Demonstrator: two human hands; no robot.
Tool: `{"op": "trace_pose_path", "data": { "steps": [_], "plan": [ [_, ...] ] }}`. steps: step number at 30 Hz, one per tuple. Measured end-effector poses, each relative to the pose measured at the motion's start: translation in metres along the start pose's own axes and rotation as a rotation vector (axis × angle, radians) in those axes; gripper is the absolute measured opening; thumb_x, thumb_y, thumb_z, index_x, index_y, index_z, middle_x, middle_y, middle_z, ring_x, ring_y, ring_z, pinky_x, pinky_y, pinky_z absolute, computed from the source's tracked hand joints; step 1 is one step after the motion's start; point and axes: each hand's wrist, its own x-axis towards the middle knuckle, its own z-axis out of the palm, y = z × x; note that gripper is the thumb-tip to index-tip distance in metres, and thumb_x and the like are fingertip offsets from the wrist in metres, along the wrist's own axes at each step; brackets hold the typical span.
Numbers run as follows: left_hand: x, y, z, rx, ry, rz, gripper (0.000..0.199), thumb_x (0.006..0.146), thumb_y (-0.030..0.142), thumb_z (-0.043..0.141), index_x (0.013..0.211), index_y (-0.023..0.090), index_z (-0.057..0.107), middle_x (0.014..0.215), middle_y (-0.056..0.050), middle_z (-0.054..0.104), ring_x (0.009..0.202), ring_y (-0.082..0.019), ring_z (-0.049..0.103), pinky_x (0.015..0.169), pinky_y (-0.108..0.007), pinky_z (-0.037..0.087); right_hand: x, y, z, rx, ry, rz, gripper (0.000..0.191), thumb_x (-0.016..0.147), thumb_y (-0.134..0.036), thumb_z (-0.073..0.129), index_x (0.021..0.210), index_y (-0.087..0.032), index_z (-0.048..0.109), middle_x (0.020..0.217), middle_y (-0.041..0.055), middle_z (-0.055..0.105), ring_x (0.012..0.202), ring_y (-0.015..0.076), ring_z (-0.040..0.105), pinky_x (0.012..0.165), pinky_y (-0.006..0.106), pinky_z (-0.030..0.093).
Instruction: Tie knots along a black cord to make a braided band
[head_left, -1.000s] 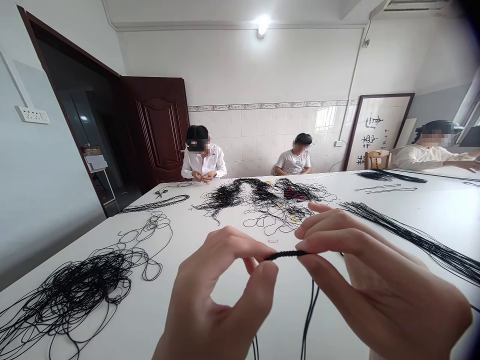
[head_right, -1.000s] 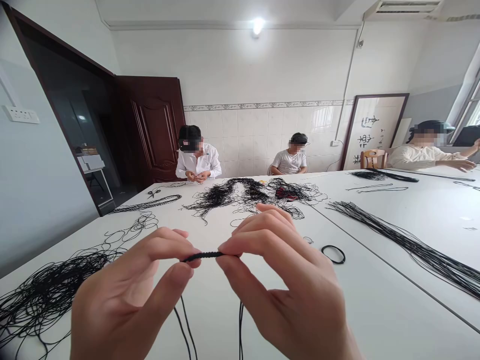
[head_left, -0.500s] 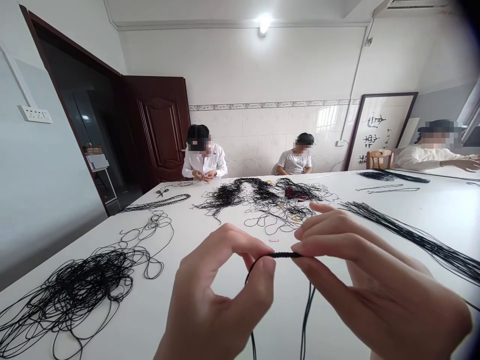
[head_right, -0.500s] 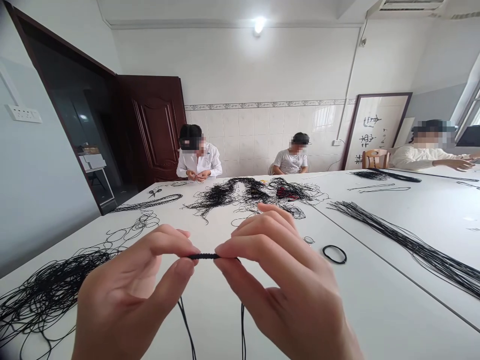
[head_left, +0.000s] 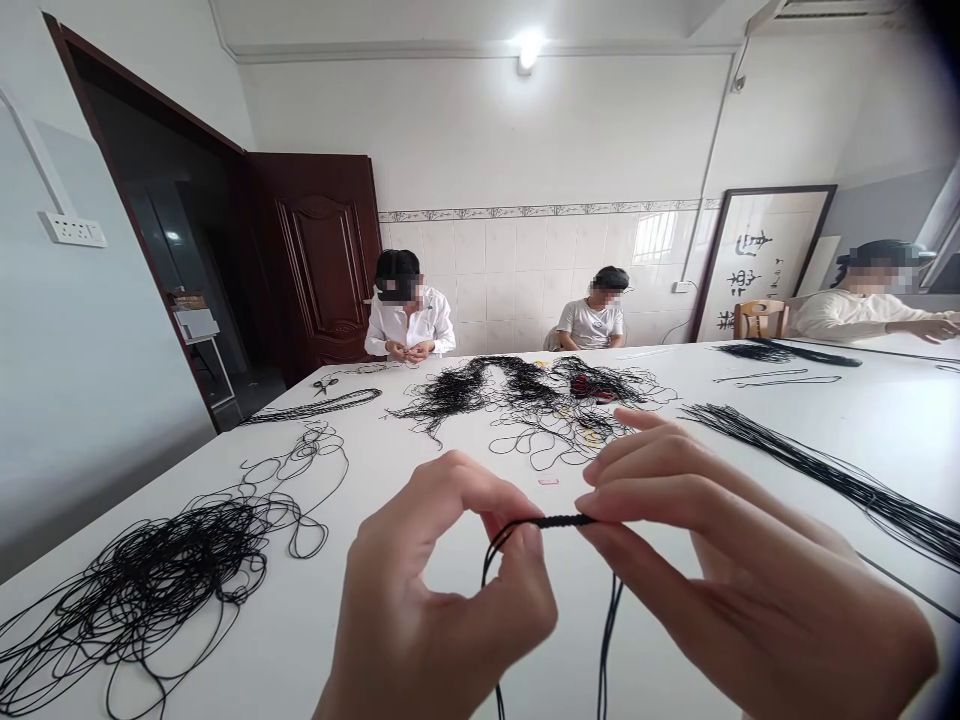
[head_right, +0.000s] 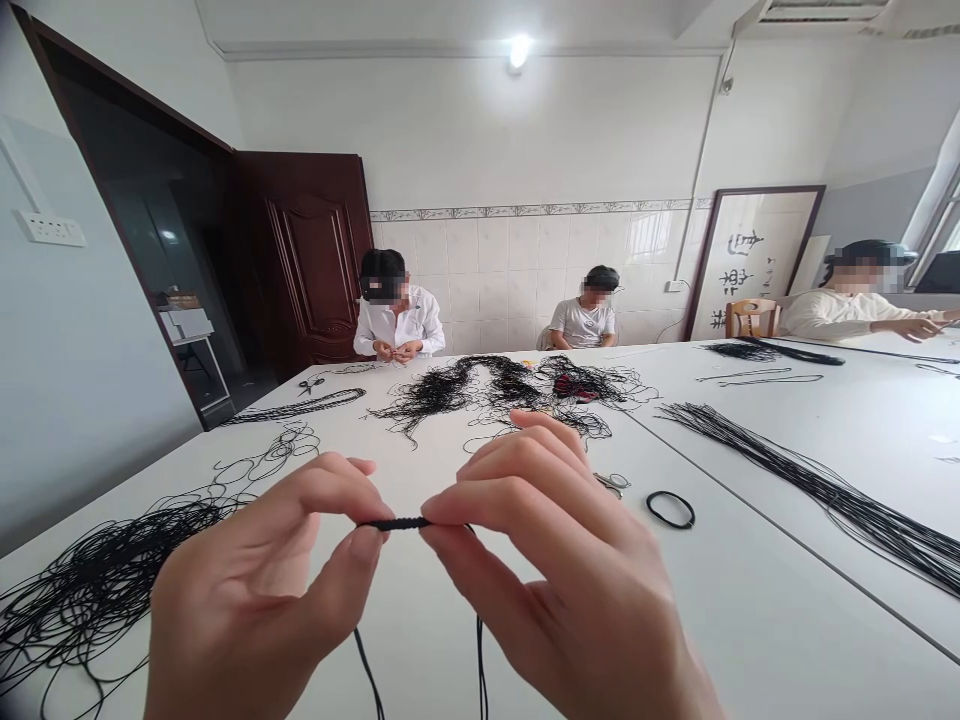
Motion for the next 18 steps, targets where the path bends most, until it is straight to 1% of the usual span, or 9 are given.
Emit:
{"op": "trace_pose_path", "data": {
  "steps": [3,6,9,14,18],
  "plan": [
    [0.0011,0.0003,-0.0010,0.023,-0.035,-0.001,0.020,0.068,0.007,0.054,0.065,0.025,0.060,0.063,0.008,0.059,0.065,-0.010,0.059,0.058,-0.017,0.050,-0.0008,-0.0009,-0.0010,-0.005,-0.013,-0.003,0.024,0.081,0.004,0.061,0.091,-0.017,0.057,0.079,-0.0002,0.059,0.074,0.0107,0.059,0.089,0.038,0.049],
    [0.0016,0.0015,-0.0030,0.058,-0.081,-0.002,0.018,0.068,0.007,0.054,0.066,0.024,0.059,0.064,0.006,0.057,0.066,-0.011,0.059,0.058,-0.020,0.051,-0.0002,-0.0013,-0.0006,-0.024,-0.009,-0.001,0.023,0.081,0.003,0.062,0.091,-0.017,0.058,0.078,-0.0006,0.059,0.074,0.0106,0.060,0.092,0.039,0.049],
    [0.0009,0.0020,-0.0045,0.064,-0.082,0.006,0.018,0.068,0.007,0.054,0.066,0.024,0.059,0.063,0.006,0.056,0.064,-0.012,0.057,0.057,-0.021,0.051,0.0004,-0.0011,0.0006,-0.031,-0.009,0.002,0.023,0.082,0.003,0.062,0.092,-0.018,0.059,0.078,-0.0009,0.059,0.073,0.0105,0.059,0.092,0.039,0.049],
    [-0.0010,0.0006,-0.0056,0.061,-0.091,0.018,0.021,0.070,0.005,0.053,0.069,0.025,0.058,0.066,0.008,0.055,0.065,-0.009,0.054,0.060,-0.018,0.049,-0.0008,0.0004,-0.0004,-0.019,-0.021,-0.004,0.022,0.082,0.003,0.061,0.091,-0.017,0.059,0.078,-0.0006,0.058,0.073,0.0104,0.059,0.091,0.039,0.049],
    [-0.0007,0.0002,-0.0062,0.078,-0.111,0.014,0.022,0.070,0.004,0.052,0.069,0.025,0.057,0.066,0.008,0.054,0.067,-0.009,0.054,0.061,-0.017,0.049,-0.0010,0.0008,-0.0015,-0.016,-0.026,-0.008,0.022,0.083,0.003,0.061,0.093,-0.017,0.058,0.078,-0.0006,0.058,0.073,0.0105,0.059,0.090,0.038,0.049]
  ]
}}
